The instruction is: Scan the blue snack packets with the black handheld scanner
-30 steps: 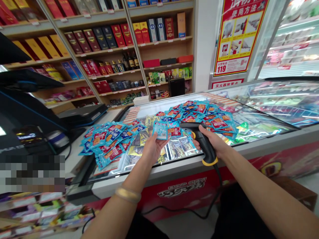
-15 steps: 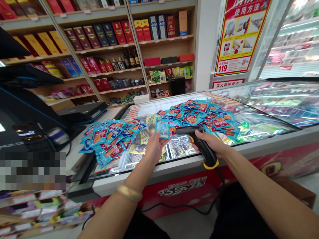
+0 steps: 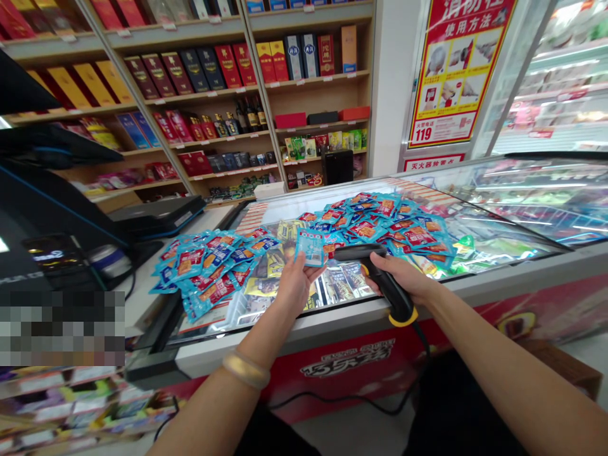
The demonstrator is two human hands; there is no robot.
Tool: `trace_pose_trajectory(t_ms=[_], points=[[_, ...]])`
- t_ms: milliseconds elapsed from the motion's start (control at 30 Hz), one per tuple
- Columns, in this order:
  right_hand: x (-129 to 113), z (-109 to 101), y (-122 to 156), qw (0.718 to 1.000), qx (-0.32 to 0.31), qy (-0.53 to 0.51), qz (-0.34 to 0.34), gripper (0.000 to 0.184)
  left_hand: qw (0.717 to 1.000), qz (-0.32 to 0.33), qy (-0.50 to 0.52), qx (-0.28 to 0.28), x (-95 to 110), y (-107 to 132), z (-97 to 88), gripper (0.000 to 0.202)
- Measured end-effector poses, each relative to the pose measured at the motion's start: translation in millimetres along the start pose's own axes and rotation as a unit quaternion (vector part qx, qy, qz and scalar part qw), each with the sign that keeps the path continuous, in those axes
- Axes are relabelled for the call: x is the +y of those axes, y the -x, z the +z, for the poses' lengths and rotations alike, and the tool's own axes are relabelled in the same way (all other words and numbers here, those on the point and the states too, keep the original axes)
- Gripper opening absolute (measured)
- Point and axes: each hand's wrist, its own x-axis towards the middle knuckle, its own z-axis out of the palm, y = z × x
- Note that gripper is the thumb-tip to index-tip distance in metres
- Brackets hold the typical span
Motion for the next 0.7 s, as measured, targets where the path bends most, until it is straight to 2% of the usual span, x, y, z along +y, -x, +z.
trace_pose_trajectory(t_ms=[333, 400, 467, 533, 600, 633, 700], points=[[-4.4, -3.4, 0.0, 0.999, 0.016, -0.027, 0.017, 0.049, 0.999, 0.009, -0.024, -0.019, -0.3, 0.0, -3.3, 0.016], [-7.8, 0.9, -3.0, 0.999, 0.010, -0.036, 0.016, 0.048, 0.997, 0.042, -0.063, -0.016, 9.4, -2.1, -9.0, 0.020], [-12.4, 10.6, -9.3, 0.999, -0.005, -0.051, 0.018, 0.047, 0.983, 0.118, -0.137, -0.003, 29.0, -6.0, -19.3, 0.026], [-17.9, 25.5, -20.1, 0.997, -0.027, -0.073, 0.024, 0.046, 0.940, 0.225, -0.255, 0.028, 57.9, -11.3, -34.5, 0.031], [-23.7, 44.5, -35.2, 0.993, -0.055, -0.097, 0.029, 0.046, 0.841, 0.338, -0.413, 0.091, 91.8, -17.4, -54.0, 0.035], [-26.5, 55.0, -44.1, 0.991, -0.070, -0.109, 0.031, 0.045, 0.788, 0.363, -0.481, 0.123, 108.3, -20.4, -64.9, 0.038], [-30.9, 77.2, -63.3, 0.985, -0.088, -0.142, 0.032, 0.045, 0.706, 0.347, -0.590, 0.181, 135.9, -25.7, -87.8, 0.045]])
